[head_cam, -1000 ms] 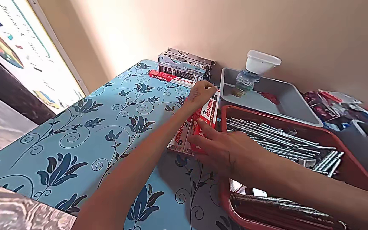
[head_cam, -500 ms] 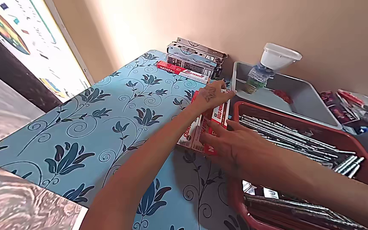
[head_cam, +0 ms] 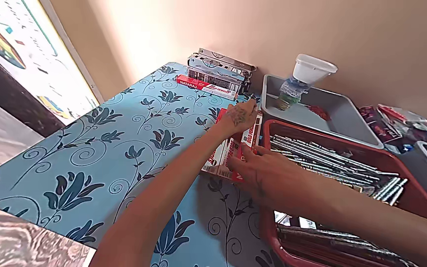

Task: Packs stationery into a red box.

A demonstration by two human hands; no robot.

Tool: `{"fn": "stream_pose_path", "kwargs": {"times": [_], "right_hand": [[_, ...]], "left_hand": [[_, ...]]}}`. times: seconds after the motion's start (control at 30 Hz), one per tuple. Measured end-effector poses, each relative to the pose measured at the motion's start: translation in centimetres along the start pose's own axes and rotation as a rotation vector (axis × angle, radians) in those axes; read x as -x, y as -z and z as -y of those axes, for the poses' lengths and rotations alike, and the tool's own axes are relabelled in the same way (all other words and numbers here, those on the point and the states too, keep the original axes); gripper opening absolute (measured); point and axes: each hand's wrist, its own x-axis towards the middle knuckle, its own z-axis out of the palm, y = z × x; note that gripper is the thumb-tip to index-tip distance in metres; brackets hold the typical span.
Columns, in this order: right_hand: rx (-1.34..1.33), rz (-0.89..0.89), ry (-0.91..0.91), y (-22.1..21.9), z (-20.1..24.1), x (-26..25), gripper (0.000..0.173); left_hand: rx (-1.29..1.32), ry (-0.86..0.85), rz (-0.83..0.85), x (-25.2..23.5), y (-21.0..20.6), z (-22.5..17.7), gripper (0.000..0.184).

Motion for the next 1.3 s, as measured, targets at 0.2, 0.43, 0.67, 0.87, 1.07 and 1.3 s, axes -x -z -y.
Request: {"fn": "stream_pose_path", "kwargs": {"times": [0.2, 0.43, 0.67, 0.87, 1.07, 1.3], "right_hand": [[0.056, -0.001, 0.021, 0.0, -0.1, -0.2, 0.041], [0.062, 0.08, 0.002, 0.7, -0.2, -0.2, 0.045], [0.182, 0.061, -0.043, 0.7, -0.1, -0.4, 0.052], [0.198, -0.031, -0.012, 0.5, -0.3, -0.3, 0.045], [0.237, 0.014, -0.031, 0.9, 0.8, -0.5, 0.037], [0.266, 0.072, -0.057, 1.1, 1.2, -0.8, 0.039]], "left_hand": [[0.018, -0.016, 0.015, -0.3, -0.2, 0.3, 0.034], [-0.056, -0.038, -0.009, -0.3, -0.6, 0.1, 0.034], [-0.069, -0.034, -0.013, -0.5, -0.8, 0.2, 0.033], [-0.06, -0.034, -0.007, -0.6, -0.9, 0.3, 0.029], [-0.033, -0.019, 0.0, -0.4, -0.9, 0.1, 0.031], [-0.014, -0.023, -0.001, -0.4, -0.8, -0.1, 0.031]]}}
